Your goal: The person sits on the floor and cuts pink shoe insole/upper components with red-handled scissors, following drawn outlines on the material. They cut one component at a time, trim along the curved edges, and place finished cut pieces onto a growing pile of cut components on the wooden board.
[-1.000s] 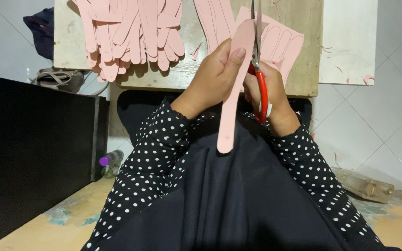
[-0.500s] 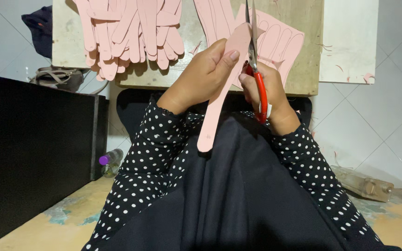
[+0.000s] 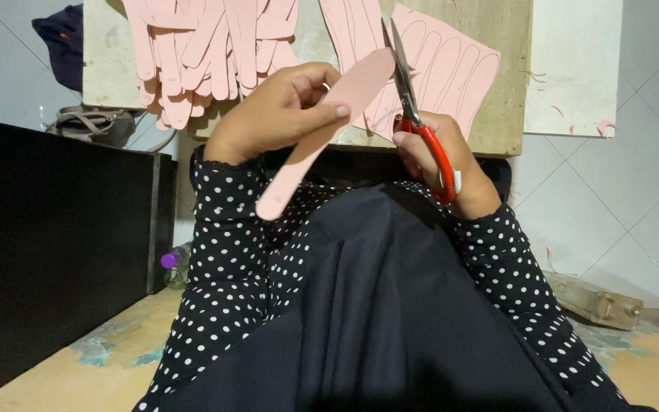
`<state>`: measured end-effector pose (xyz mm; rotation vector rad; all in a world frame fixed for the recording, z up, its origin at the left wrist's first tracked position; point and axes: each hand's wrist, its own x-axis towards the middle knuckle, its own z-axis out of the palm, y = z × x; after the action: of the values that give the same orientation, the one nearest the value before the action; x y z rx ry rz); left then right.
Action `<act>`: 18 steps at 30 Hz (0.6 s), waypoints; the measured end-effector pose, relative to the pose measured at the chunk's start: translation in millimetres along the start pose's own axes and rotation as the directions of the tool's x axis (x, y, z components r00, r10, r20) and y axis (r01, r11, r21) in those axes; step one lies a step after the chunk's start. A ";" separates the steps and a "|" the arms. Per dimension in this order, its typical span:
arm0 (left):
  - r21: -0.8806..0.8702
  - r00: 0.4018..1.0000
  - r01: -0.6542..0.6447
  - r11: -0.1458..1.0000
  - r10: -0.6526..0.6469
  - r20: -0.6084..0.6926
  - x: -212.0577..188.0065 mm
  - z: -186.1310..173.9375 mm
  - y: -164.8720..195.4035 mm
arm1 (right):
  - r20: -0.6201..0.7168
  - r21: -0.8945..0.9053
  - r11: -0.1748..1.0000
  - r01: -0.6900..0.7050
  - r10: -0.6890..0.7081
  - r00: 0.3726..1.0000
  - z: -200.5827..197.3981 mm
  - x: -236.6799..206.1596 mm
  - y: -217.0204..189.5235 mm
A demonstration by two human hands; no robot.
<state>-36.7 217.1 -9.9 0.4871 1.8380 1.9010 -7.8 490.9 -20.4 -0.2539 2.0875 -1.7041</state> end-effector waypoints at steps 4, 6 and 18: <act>0.048 0.999 -0.034 0.998 0.034 -0.006 -6.9 -11.4 -3.5 | 0.036 0.008 0.999 -0.031 0.031 0.999 0.0 -0.6 0.0; 0.027 1.000 -0.020 0.999 0.020 0.008 -9.7 -16.4 -5.7 | 0.047 0.014 0.999 -0.036 0.036 0.998 0.7 -0.4 0.2; 0.066 0.999 0.039 0.997 -0.040 0.010 -20.6 -32.7 -16.4 | 0.028 0.011 1.000 -0.016 0.016 0.999 1.6 5.3 16.1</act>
<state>-35.9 178.6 -26.7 0.4794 1.8939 1.8131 -9.8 491.0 -37.3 -0.2557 2.0541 -1.6925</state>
